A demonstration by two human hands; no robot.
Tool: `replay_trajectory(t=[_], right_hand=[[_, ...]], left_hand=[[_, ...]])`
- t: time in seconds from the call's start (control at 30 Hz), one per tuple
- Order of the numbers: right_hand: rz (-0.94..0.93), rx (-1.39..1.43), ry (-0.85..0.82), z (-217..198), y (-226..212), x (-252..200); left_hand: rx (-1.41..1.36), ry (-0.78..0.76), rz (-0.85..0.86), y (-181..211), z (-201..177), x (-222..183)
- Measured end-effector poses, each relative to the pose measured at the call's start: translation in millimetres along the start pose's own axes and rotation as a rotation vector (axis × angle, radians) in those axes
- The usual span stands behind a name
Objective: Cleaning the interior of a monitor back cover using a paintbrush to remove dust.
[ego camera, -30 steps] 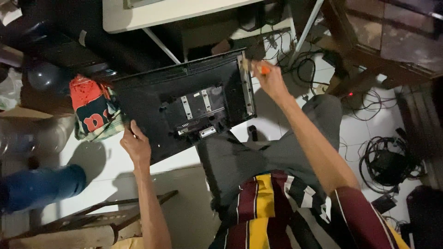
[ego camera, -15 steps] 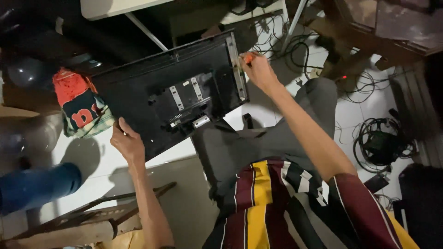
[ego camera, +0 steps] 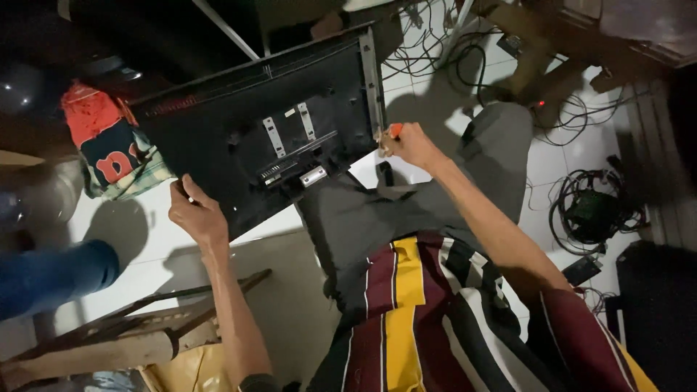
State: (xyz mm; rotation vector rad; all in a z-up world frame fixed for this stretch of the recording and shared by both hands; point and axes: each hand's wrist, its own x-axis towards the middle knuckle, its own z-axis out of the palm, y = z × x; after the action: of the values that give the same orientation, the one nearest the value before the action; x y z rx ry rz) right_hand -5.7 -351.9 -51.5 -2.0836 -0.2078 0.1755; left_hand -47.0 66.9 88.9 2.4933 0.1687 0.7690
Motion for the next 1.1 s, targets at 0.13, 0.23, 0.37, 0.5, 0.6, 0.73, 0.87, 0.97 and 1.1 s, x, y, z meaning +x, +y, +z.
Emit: replay_trajectory(t=[0.13, 0.23, 0.37, 0.5, 0.6, 0.73, 0.87, 0.97, 1.1], right_hand=[[0.135, 0.064, 0.134, -5.0, 19.9, 11.9], [0.088, 0.046, 0.235, -6.9, 18.4, 1.8], [0.119, 0.103, 0.348, 18.9, 13.3, -7.6], [0.196, 0.242, 0.541, 52.4, 12.4, -4.3], [0.243, 0.223, 0.532, 45.6, 12.1, -9.9], [0.336, 0.246, 0.542, 38.4, 7.4, -9.1], [0.377, 0.246, 0.548, 54.5, 21.8, -2.6], [0.382, 0.273, 0.644, 44.9, 19.3, -0.2], [0.38, 0.269, 0.611, 47.2, -2.5, 2.6]], left_hand=[[-0.001, 0.005, -0.025, 12.5, -2.8, -5.4], [-0.021, 0.031, -0.045, -12.3, 0.9, -13.7], [-0.053, 0.056, -0.078, -12.5, -0.4, -21.5], [-0.036, 0.057, -0.07, -11.9, -2.6, -23.6], [-0.047, 0.047, -0.064, -10.8, -2.6, -25.1], [-0.079, 0.063, -0.077, -11.4, 7.7, -30.5], [-0.059, 0.046, -0.07, -3.1, 3.6, -30.1], [-0.037, 0.091, -0.055, -1.5, 3.8, -33.9], [-0.045, 0.098, -0.07, -11.9, 3.0, -39.2]])
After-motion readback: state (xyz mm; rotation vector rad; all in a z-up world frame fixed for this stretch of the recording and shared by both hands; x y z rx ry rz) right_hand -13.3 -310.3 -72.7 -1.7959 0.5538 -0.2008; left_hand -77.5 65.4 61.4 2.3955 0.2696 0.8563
